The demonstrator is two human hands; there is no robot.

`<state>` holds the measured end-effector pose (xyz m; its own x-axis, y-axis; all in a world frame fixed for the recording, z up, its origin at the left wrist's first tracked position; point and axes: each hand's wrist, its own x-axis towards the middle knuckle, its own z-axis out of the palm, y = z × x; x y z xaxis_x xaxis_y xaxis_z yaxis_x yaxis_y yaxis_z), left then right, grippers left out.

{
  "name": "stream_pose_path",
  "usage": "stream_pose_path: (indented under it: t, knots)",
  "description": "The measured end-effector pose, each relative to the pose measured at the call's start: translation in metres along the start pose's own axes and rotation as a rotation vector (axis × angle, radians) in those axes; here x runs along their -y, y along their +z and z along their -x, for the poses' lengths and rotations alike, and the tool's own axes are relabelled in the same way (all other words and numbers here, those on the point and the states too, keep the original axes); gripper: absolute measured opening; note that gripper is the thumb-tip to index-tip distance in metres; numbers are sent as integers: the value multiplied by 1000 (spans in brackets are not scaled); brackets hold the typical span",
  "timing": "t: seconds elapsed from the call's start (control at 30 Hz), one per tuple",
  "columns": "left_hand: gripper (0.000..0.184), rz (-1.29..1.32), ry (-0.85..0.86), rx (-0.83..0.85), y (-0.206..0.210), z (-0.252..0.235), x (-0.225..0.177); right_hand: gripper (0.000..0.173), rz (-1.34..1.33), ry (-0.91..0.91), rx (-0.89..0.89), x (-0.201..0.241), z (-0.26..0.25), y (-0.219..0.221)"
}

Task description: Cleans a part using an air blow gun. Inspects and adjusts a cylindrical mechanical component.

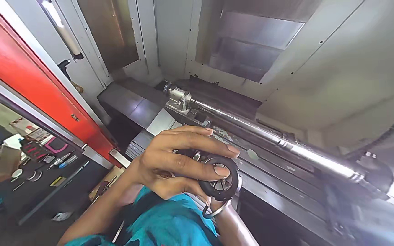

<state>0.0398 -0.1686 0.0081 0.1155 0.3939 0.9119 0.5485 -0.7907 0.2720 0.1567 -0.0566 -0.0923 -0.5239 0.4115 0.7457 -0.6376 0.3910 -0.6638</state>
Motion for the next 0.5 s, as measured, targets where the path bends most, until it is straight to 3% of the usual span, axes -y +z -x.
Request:
stream_pose_path:
  t: [0.5]
  knots:
    - [26,20,14,40,-1,-5,-8,37,126,-72,-53,-2,4,0]
